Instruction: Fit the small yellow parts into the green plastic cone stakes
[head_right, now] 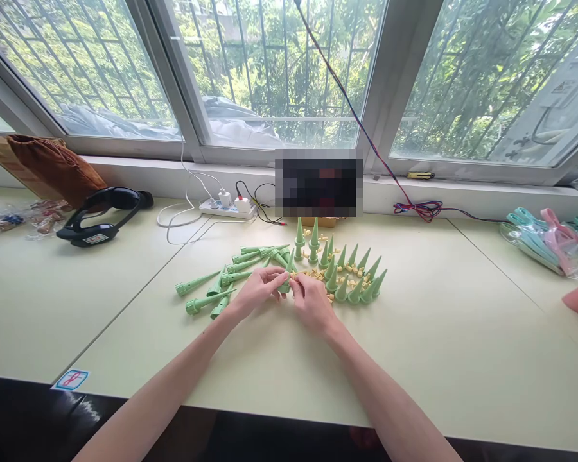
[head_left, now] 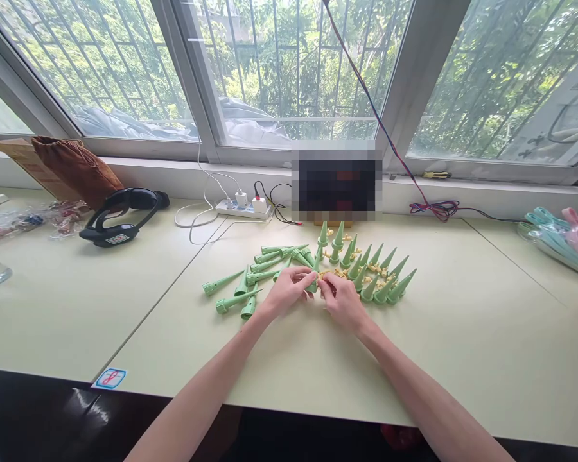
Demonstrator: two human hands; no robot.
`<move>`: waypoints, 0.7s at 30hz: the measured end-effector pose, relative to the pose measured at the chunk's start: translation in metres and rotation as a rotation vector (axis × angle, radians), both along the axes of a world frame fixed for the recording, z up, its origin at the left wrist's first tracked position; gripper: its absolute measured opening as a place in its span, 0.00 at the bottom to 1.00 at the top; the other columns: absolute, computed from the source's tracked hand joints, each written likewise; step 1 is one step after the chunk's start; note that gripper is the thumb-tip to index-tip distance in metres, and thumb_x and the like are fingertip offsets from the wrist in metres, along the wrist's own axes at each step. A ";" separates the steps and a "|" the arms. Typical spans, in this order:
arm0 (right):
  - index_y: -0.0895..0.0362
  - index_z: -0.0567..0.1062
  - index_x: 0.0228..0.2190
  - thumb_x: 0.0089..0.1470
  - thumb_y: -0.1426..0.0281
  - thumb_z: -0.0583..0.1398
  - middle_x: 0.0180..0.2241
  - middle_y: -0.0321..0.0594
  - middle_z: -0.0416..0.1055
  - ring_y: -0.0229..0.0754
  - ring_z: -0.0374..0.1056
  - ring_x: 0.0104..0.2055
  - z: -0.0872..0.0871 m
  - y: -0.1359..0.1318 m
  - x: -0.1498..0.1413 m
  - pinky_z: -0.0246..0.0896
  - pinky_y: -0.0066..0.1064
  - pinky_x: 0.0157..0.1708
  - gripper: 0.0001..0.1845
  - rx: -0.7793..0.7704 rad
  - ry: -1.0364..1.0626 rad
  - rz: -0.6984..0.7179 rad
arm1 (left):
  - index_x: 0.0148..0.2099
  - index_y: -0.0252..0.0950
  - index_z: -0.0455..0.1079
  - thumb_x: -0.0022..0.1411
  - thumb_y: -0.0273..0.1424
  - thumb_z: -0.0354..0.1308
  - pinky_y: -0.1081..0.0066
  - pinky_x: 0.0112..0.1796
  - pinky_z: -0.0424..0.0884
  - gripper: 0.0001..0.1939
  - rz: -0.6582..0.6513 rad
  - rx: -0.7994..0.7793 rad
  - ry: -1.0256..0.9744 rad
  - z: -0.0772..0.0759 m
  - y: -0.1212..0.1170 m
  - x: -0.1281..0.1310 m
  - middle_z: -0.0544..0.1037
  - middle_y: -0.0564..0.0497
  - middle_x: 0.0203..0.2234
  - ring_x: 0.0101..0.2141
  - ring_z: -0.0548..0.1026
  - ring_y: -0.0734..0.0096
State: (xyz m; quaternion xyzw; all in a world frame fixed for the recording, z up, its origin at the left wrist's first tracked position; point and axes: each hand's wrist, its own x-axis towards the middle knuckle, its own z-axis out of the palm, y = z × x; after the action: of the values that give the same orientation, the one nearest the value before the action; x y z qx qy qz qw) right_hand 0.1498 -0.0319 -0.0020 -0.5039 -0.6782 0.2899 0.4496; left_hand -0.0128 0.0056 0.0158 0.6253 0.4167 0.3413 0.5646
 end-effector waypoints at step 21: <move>0.56 0.73 0.41 0.63 0.70 0.50 0.37 0.46 0.72 0.46 0.68 0.36 -0.006 0.011 0.013 0.60 0.35 0.37 0.13 0.169 -0.106 -0.100 | 0.46 0.38 0.68 0.53 0.28 0.54 0.73 0.23 0.56 0.16 0.138 0.457 0.524 -0.007 0.003 -0.006 0.65 0.60 0.15 0.18 0.63 0.73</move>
State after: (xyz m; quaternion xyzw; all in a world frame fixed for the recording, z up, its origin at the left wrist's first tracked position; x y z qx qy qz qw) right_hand 0.1627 -0.0209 -0.0077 -0.5119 -0.6970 0.1820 0.4679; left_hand -0.0191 0.0091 0.0083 0.7722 0.5016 0.2909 0.2598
